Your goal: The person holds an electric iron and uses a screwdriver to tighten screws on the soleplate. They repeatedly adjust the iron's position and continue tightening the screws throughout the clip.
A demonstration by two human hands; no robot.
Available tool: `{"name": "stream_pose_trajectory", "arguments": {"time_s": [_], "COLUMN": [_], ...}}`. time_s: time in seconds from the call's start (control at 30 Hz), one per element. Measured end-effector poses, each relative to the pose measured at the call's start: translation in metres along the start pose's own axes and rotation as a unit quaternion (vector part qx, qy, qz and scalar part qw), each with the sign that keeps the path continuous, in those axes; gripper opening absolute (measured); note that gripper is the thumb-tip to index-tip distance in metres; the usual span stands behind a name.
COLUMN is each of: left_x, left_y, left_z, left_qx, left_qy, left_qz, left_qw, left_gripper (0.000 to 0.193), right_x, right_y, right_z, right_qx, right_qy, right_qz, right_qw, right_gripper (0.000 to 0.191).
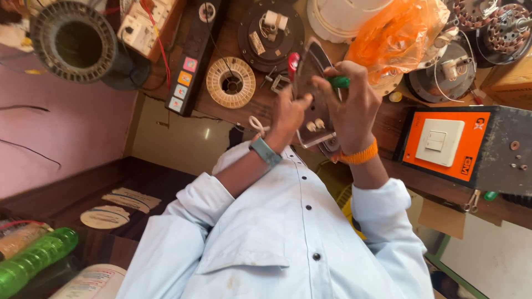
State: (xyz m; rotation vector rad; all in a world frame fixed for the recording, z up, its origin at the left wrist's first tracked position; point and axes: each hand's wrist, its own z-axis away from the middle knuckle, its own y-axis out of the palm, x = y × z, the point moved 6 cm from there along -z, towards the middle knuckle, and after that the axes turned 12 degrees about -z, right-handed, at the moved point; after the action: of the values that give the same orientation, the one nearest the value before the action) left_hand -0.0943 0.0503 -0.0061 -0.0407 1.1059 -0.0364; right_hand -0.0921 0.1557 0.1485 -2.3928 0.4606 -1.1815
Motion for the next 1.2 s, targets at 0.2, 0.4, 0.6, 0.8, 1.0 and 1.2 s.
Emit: {"name": "stream_pose_trajectory", "arguments": {"time_s": [0.2,0.4,0.6,0.8,1.0,1.2], "left_x": [0.003,0.015,0.004,0.01,0.011,0.005], "left_y": [0.018,0.015,-0.02,-0.021,-0.006,0.014], "left_z": [0.003,0.002,-0.005,-0.003,0.004,0.021], "left_qx": [0.03,0.053,0.0,0.007,0.037,0.062], "left_qy": [0.046,0.021,0.018,0.031,0.024,0.0], "left_qz": [-0.004,0.2,0.354,0.324,0.347,0.458], "left_qw": [0.998,0.978,0.935,0.946,0.937,0.887], "left_gripper": [0.021,0.025,0.033,0.033,0.031,0.037], "right_x": [-0.003,-0.042,-0.083,-0.074,-0.079,-0.05], "right_y": [-0.008,-0.032,-0.094,-0.06,-0.038,-0.005], "right_z": [0.01,0.038,0.102,0.129,0.14,0.134], "right_qx": [0.048,-0.112,-0.292,-0.198,-0.114,-0.109], "right_qy": [-0.034,0.03,0.26,0.336,0.43,0.374], "right_qz": [-0.115,0.088,-0.467,-0.45,-0.42,-0.506], "right_qw": [0.992,0.989,0.793,0.804,0.791,0.769], "right_gripper": [0.049,0.046,0.037,0.018,0.086,0.09]}}
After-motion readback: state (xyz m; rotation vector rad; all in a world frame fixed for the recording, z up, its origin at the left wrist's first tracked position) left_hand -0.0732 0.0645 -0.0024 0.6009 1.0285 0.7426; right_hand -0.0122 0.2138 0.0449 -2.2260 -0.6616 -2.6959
